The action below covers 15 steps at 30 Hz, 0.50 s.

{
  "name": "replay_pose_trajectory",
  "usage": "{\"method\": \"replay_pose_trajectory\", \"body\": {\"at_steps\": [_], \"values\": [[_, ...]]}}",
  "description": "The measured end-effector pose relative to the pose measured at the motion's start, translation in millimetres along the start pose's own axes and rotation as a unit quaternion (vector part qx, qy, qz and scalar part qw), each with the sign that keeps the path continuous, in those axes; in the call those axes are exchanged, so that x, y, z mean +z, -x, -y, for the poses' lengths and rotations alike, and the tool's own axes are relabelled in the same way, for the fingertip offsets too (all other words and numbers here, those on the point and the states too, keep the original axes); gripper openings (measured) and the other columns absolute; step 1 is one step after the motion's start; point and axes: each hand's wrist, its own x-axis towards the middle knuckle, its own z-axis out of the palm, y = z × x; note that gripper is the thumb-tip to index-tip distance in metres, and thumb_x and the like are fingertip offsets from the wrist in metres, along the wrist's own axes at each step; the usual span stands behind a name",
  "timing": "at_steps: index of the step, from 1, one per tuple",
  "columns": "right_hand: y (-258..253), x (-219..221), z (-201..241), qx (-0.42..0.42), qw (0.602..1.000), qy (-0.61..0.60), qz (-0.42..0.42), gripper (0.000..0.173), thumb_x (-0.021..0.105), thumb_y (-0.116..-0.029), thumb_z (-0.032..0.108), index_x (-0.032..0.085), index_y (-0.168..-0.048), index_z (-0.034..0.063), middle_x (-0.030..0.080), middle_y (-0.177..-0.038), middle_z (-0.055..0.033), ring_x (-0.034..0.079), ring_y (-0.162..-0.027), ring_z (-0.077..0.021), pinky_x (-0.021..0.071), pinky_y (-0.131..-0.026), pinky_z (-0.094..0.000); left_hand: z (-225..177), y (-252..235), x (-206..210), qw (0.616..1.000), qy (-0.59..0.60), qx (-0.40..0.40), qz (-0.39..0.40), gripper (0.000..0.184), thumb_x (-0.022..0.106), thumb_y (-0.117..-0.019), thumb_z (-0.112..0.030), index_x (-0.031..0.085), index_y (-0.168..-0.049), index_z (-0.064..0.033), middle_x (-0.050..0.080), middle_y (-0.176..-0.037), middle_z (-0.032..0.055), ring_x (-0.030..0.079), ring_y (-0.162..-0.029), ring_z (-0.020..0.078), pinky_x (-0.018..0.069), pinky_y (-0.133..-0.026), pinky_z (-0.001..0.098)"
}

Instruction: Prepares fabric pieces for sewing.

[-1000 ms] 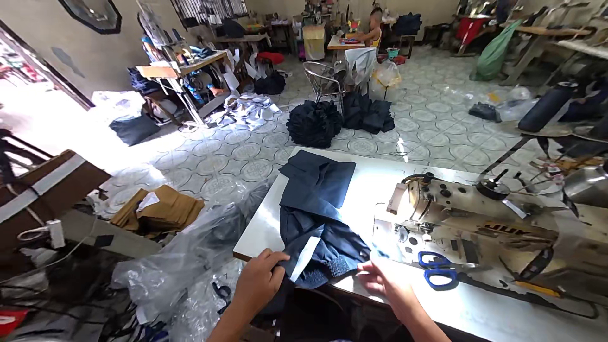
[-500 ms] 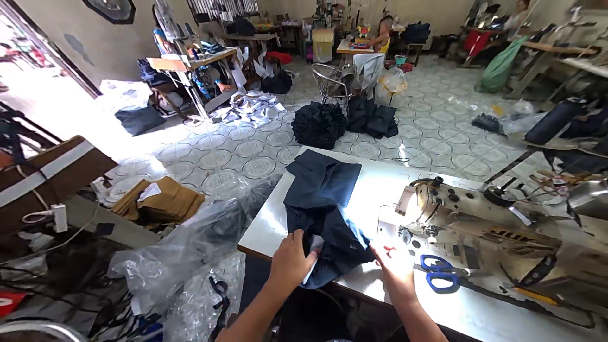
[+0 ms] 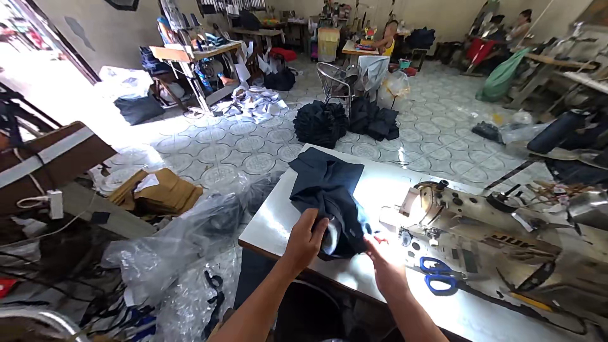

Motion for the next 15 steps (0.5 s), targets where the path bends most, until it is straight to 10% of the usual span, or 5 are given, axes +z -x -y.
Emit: {"method": "replay_pose_trajectory", "body": {"at_steps": [4, 8, 11, 15], "values": [[0.3, 4.1, 39.5, -0.177, 0.982, 0.069, 0.019, 0.017, 0.07, -0.0898, 0.001, 0.062, -0.104, 0.0015, 0.071, -0.096, -0.0012, 0.07, -0.083, -0.0066, 0.062, -0.075, -0.0247, 11.9, 15.6, -32.6, 0.998, -0.022, -0.055, 0.035, 0.028, 0.054, -0.1012, -0.024, 0.07, -0.106, -0.0012, 0.071, -0.099, 0.009, 0.069, -0.092, 0.0154, 0.059, -0.085, 0.0388], [21.5, -15.9, -16.8, -0.055, 0.998, 0.028, 0.008, 0.017, 0.071, -0.0879, 0.001, 0.063, -0.103, -0.0008, 0.069, -0.088, -0.0066, 0.067, -0.077, -0.0129, 0.0597, -0.069, -0.0304, 22.2, 44.9, -32.5, 0.923, -0.208, -0.262, 0.189, 0.036, 0.055, -0.0966, -0.033, 0.068, -0.108, -0.0017, 0.069, -0.102, 0.0169, 0.068, -0.093, 0.0326, 0.0556, -0.083, 0.0557], [41.7, -19.4, -35.3, 0.071, 0.995, -0.052, -0.039, 0.016, 0.069, -0.0938, 0.004, 0.061, -0.107, 0.0004, 0.068, -0.085, -0.0064, 0.064, -0.072, -0.0119, 0.0561, -0.065, -0.0287, 13.9, 46.0, -27.4, 0.917, -0.215, -0.291, 0.17, 0.05, 0.058, -0.0955, -0.028, 0.054, -0.141, -0.0079, 0.072, -0.104, 0.0166, 0.072, -0.091, 0.0341, 0.0575, -0.081, 0.0575], [42.8, -26.7, -29.0, 0.097, 0.991, -0.01, 0.096, 0.04, 0.077, -0.0878, 0.008, 0.061, -0.122, -0.0031, 0.075, -0.105, -0.0108, 0.073, -0.095, -0.0165, 0.0617, -0.086, -0.0329, 14.9, 42.1, -12.4, 0.95, -0.231, -0.16, 0.135, 0.085, 0.065, -0.0875, -0.013, 0.027, -0.164, -0.0122, 0.062, -0.135, 0.0193, 0.069, -0.111, 0.0336, 0.059, -0.089, 0.0534]]}}
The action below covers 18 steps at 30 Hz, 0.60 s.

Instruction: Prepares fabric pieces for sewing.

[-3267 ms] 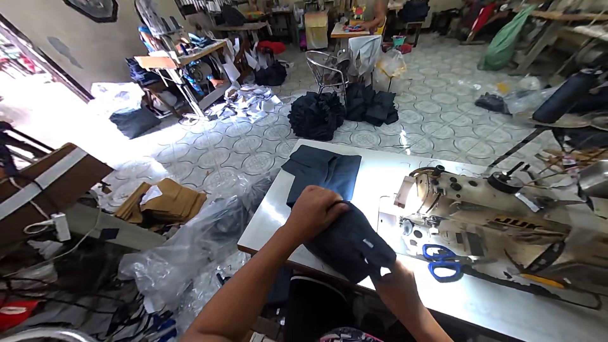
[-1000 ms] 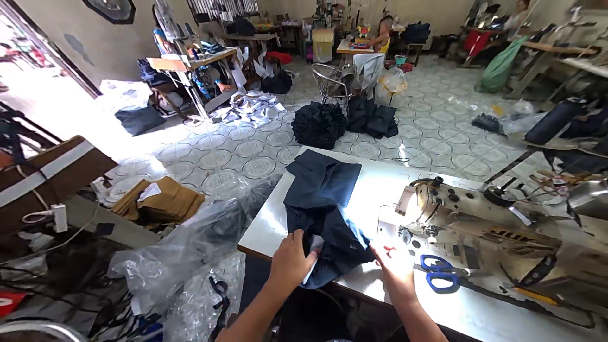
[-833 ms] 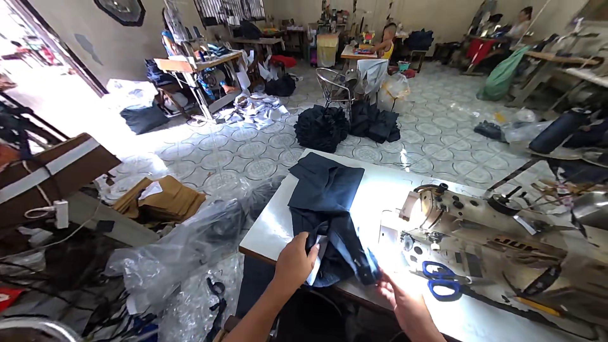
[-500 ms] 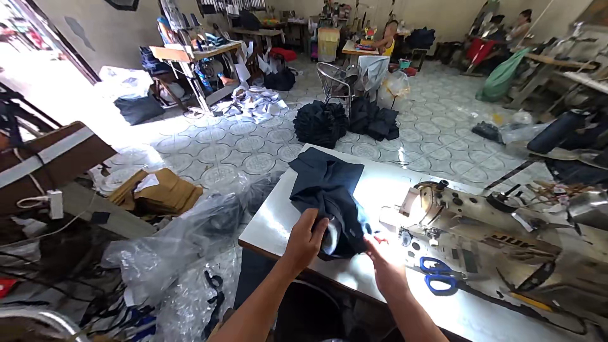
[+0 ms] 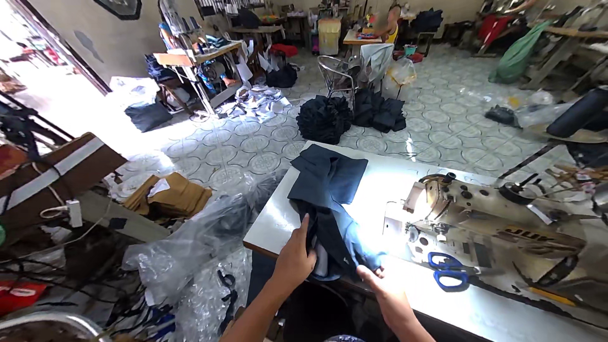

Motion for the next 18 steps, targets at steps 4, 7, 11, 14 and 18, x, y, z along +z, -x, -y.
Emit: {"method": "replay_pose_trajectory", "body": {"at_steps": [4, 7, 11, 14, 18], "values": [[-25.2, -1.1, 14.7, -0.114, 0.983, 0.142, 0.031, 0.022, 0.07, -0.0952, 0.015, 0.071, -0.114, 0.0029, 0.077, -0.104, -0.0047, 0.074, -0.1, -0.0126, 0.0618, -0.092, -0.0343, 1.3, -13.0, 14.3, 0.969, -0.069, 0.21, -0.111, 0.072, 0.064, -0.0811, -0.01, 0.052, -0.152, -0.0175, 0.046, -0.157, 0.0197, 0.048, -0.142, 0.0385, 0.0457, -0.108, 0.0591], [-42.0, 8.4, 46.3, -0.182, 0.978, 0.096, 0.016, 0.02, 0.061, -0.1001, 0.007, 0.067, -0.115, -0.0038, 0.077, -0.101, -0.0096, 0.075, -0.096, -0.0163, 0.0632, -0.09, -0.0361, -2.1, -12.7, 18.1, 0.976, -0.103, 0.19, -0.017, 0.058, 0.053, -0.0959, -0.018, 0.049, -0.154, -0.0179, 0.043, -0.162, 0.01, 0.043, -0.147, 0.0354, 0.0431, -0.109, 0.0632], [-50.8, -0.6, 37.3, -0.117, 0.978, 0.161, 0.063, 0.03, 0.059, -0.1034, 0.021, 0.063, -0.125, 0.0012, 0.075, -0.108, -0.0065, 0.072, -0.101, -0.0123, 0.0607, -0.094, -0.0329, -10.0, -3.1, 18.4, 0.976, -0.154, 0.131, 0.084, 0.056, 0.048, -0.1011, -0.021, 0.044, -0.157, -0.0186, 0.038, -0.165, 0.0073, 0.035, -0.152, 0.0355, 0.0363, -0.112, 0.0677], [-42.1, -11.2, 13.9, -0.084, 0.951, 0.294, 0.043, 0.053, 0.073, -0.0919, 0.043, 0.064, -0.128, 0.0044, 0.073, -0.113, -0.0043, 0.069, -0.107, -0.0076, 0.0579, -0.098, -0.0307, -26.1, -13.6, -4.7, 0.965, -0.196, 0.086, 0.152, 0.061, 0.054, -0.0964, -0.023, 0.046, -0.156, -0.0242, 0.033, -0.168, 0.0069, 0.019, -0.157, 0.0392, 0.023, -0.116, 0.0729], [-42.8, -22.2, 2.4, -0.074, 0.914, 0.4, 0.005, 0.067, 0.072, -0.0849, 0.058, 0.067, -0.118, -0.0007, 0.073, -0.106, -0.0122, 0.07, -0.105, -0.0187, 0.0561, -0.094, -0.0416, -65.2, -21.7, -18.4, 0.964, -0.173, 0.202, 0.03, 0.05, 0.06, -0.0878, -0.015, 0.067, -0.137, -0.0223, 0.048, -0.158, 0.0141, 0.035, -0.151, 0.0389, 0.0308, -0.113, 0.0715]]}}
